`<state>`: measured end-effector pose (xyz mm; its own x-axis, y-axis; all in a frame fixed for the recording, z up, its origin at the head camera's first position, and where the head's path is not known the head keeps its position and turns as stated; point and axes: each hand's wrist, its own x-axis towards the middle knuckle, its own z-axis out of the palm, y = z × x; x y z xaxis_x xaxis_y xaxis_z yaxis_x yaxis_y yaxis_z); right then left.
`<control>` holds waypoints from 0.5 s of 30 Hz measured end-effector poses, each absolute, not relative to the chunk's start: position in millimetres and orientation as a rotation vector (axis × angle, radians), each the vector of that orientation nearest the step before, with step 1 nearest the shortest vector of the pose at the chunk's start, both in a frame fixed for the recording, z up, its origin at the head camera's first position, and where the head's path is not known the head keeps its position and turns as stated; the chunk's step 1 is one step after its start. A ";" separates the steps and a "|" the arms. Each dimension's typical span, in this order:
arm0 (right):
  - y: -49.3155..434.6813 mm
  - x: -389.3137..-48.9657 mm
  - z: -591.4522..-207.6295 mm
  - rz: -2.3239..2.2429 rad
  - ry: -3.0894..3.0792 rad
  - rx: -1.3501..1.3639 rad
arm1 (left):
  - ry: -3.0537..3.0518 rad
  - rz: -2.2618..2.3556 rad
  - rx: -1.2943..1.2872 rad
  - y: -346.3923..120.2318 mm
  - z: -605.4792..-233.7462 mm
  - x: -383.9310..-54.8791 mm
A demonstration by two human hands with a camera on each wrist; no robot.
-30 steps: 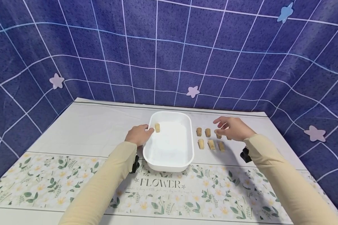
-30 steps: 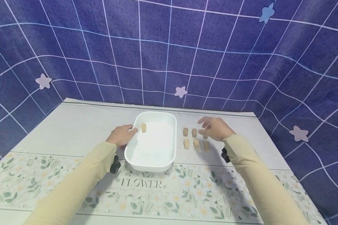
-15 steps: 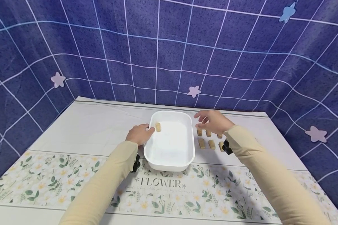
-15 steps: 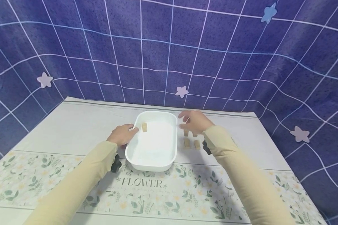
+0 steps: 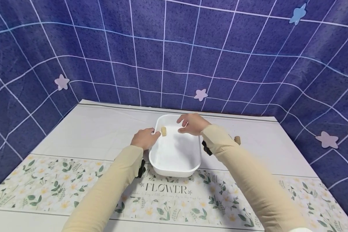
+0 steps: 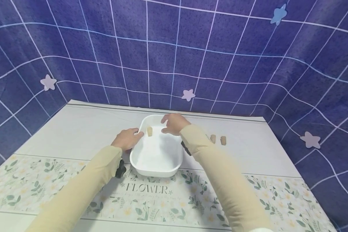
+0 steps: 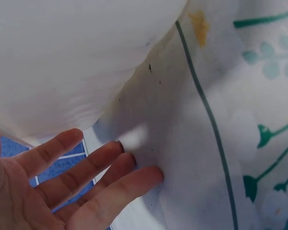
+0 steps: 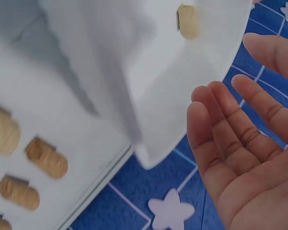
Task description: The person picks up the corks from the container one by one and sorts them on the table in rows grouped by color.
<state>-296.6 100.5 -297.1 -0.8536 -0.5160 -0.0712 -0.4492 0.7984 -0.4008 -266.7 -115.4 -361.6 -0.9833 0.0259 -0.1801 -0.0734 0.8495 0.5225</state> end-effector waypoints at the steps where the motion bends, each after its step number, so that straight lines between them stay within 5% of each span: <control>1: 95.6 -298.4 -298.7 -0.538 2.812 -0.761 | 2.845 0.814 -0.039 -115.8 -361.5 -266.7; 15: 42.3 -315.8 -324.7 -0.419 2.811 -0.566 | 2.889 0.755 0.008 -116.7 -360.3 -263.6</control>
